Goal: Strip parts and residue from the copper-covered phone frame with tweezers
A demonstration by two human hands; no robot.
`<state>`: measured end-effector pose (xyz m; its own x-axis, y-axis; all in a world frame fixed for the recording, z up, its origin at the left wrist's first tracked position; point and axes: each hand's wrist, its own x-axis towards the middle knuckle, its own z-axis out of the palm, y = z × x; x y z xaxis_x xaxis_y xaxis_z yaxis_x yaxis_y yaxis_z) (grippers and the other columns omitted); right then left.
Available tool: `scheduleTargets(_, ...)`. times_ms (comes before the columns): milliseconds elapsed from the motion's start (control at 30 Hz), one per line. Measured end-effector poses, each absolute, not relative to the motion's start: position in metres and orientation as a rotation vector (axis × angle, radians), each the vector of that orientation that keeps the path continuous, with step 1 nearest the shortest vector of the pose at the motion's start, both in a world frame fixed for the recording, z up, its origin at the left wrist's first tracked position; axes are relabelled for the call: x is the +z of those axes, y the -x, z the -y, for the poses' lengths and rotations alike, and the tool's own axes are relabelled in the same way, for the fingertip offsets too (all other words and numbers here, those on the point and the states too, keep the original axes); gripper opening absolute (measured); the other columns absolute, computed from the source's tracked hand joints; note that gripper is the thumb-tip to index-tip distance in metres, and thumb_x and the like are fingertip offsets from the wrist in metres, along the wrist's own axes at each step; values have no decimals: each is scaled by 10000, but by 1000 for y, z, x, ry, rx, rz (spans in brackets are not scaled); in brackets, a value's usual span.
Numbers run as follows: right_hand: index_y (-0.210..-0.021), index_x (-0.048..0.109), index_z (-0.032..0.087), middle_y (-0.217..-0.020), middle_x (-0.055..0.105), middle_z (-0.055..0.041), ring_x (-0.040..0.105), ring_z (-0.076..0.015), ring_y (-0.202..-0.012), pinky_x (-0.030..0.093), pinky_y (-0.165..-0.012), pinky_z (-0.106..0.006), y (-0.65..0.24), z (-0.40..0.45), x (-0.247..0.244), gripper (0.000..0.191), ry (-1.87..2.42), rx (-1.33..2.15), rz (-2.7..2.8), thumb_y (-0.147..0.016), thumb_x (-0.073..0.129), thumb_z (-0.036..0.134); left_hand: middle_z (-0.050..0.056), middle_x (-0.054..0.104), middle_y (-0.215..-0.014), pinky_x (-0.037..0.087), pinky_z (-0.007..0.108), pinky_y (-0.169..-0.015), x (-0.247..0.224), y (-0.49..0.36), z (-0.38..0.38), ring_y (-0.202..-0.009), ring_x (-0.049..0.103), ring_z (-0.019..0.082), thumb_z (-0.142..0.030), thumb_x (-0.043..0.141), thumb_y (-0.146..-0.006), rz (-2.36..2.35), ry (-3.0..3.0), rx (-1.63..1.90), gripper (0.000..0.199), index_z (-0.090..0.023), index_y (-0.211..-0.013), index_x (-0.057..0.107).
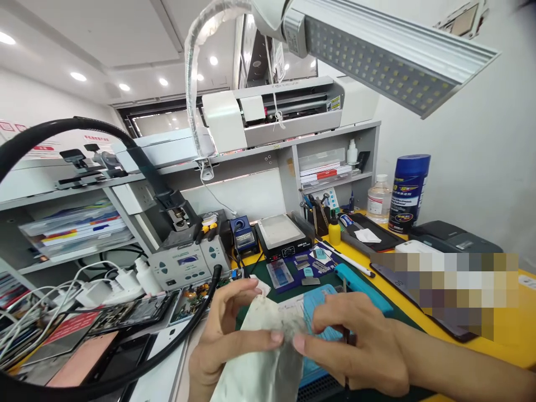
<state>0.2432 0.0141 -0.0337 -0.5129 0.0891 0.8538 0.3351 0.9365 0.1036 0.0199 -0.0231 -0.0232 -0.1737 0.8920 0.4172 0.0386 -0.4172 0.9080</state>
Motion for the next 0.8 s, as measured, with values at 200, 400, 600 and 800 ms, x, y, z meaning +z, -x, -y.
scheduleTargets(200,-1074,661,149,-702,615,-20,524,-130,-555,411,-527,-273,-243,-18,-21,227,102,-378,2187,-978,455,142,31,663,-1141,465,329,-956,-24,-22,20,-1091,554,296,-275,952,-499,-1162,-1443,1701,284,-314,-750,824)
scheduleTargets(400,-1018,671,170,-650,530,3,431,-131,-541,286,-482,-279,-237,-29,-23,215,126,-383,2153,-968,463,152,39,665,-1202,414,388,-1006,-17,-17,12,-1164,532,310,-312,955,-520,-1234,-1371,1579,449,-340,-944,809)
scheduleTargets(600,-879,777,173,-702,551,-6,507,-115,-645,385,-577,-229,-232,-31,-6,218,604,806,2104,-934,640,333,70,716,-696,494,338,-759,-19,-28,17,-767,625,244,-363,803,-752,-1071,-1513,1357,138,-246,-680,817)
scheduleTargets(800,-718,672,135,-494,420,84,237,-46,-414,170,-416,-222,-234,-36,3,380,740,1736,1731,-780,773,496,68,724,-664,508,300,-684,-25,-33,18,-650,639,199,-454,760,-780,-993,-1310,1161,297,-165,-735,811)
